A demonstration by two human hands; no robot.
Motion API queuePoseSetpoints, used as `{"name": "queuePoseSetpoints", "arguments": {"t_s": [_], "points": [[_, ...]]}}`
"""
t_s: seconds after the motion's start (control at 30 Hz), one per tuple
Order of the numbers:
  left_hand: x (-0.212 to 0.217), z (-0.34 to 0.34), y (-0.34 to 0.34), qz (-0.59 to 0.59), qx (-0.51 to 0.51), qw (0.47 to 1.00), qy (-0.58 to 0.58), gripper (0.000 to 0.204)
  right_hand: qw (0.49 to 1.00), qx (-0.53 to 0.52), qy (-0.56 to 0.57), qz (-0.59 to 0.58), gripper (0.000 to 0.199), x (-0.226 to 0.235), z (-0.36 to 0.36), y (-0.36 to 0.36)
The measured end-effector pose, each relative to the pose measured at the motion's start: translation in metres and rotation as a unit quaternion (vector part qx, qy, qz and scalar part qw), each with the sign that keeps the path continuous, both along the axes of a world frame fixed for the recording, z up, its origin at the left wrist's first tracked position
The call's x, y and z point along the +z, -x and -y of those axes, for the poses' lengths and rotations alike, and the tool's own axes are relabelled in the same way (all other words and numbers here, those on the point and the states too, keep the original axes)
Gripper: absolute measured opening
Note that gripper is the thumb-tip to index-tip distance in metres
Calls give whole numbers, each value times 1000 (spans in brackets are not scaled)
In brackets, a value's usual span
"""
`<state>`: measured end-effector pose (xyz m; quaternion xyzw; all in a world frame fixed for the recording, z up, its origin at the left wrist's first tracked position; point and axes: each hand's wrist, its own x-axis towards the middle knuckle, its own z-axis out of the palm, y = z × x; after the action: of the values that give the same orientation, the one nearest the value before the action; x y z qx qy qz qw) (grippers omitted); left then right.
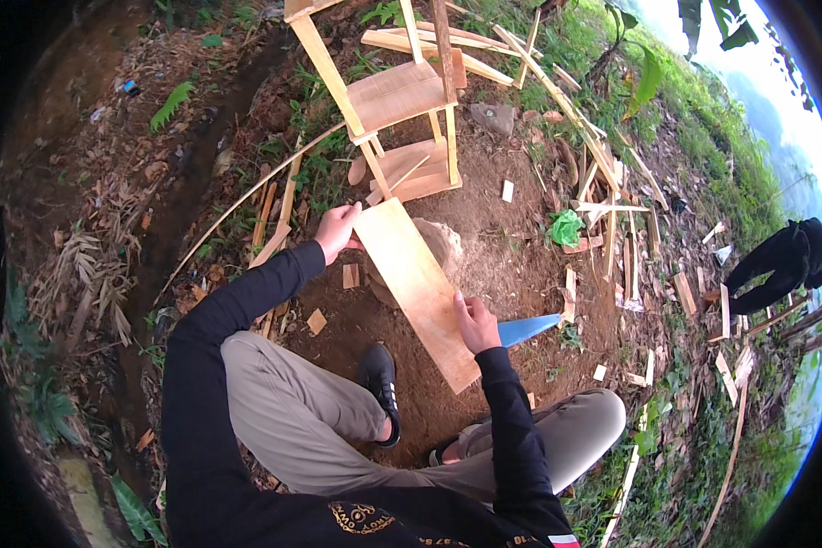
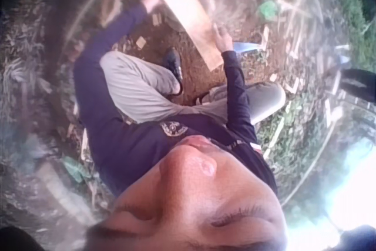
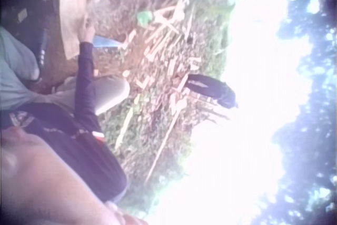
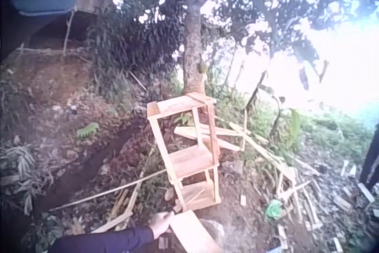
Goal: The person uses a red hand saw to cut a rectangular piece of wood into smaller sections. They then pick up the cut pieces, inspect the edges, and place them on a wooden frame structure nearby. The person repeats the cutting process on another piece of wood.
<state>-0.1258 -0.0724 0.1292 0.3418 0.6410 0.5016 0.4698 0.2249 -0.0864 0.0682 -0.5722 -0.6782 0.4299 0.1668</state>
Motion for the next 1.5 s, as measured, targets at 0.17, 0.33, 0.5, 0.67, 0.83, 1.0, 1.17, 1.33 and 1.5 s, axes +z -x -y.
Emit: {"name": "queuePoseSetpoints", "arguments": {"t_s": [0.17, 0.33, 0.5, 0.67, 0.83, 1.0, 1.17, 1.33, 1.5], "points": [[-4, -8, -24, 21, -41, 998, 37, 37, 994, -17, 68, 89, 83, -65, 0, -9], [-29, -4, -2, -17, -107, 984, 141, 51, 994, -54, -6, 95, 79, -78, 24, 10], [-43, 3, 4, -135, -244, 940, 196, 65, 987, -39, -88, 126, 72, -62, 13, 6], [-62, -10, 33, -265, -140, 949, -99, 46, 967, -69, -208, 130, 51, -18, -31, 21], [-106, 5, 28, -100, 33, 994, -14, 47, 890, 88, -395, 211, 50, 28, -74, 10], [-156, 26, 51, -16, 113, 993, -1, 58, 894, 208, -285, 277, 50, 103, -87, -13], [-180, 9, 103, 36, 99, 994, 20, 78, 892, 213, -233, 323, 47, 142, -74, -64], [-172, -110, 148, -352, 56, 923, -146, 34, 879, 279, -72, 379, 40, 147, -84, -57], [-195, -192, 160, -513, -81, 848, -105, 56, 906, 313, -121, 258, 34, 129, -90, -14]]}}
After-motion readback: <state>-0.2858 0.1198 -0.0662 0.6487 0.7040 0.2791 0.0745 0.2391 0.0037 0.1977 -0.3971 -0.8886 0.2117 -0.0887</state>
